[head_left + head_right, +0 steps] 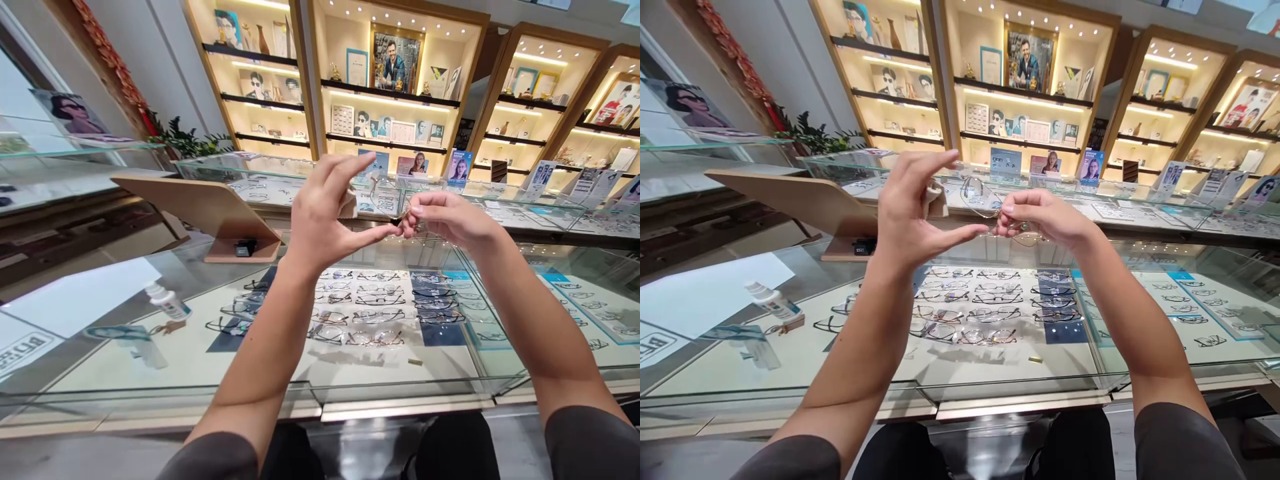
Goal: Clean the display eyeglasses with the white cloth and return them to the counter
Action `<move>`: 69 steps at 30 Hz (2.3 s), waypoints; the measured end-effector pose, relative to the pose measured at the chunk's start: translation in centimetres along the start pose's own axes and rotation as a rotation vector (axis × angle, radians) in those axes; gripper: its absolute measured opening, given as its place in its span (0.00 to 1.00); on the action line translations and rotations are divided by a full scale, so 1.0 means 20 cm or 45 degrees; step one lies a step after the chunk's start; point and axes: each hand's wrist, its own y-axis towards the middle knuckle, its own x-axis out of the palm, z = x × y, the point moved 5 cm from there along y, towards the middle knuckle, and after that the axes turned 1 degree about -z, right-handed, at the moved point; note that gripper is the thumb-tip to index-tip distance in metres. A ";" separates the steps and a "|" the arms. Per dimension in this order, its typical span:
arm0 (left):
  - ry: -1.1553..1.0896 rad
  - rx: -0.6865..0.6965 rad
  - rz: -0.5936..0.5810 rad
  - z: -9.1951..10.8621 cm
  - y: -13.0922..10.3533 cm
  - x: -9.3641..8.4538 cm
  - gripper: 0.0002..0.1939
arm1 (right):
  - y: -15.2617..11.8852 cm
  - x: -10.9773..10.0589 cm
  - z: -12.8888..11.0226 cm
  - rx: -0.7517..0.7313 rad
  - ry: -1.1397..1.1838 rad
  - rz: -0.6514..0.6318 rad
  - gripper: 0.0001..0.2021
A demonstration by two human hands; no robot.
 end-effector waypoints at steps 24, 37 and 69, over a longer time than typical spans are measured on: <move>0.271 0.251 0.487 0.07 -0.11 -0.22 0.29 | -0.33 0.07 -0.27 -0.636 -0.700 0.621 0.32; 0.440 0.229 0.588 0.14 -0.11 -0.17 0.26 | -0.30 0.21 -0.12 -0.777 -0.746 0.950 0.21; -0.008 0.061 0.562 0.04 -0.12 -0.08 0.27 | -0.28 0.14 -0.11 -0.624 -0.765 1.031 0.15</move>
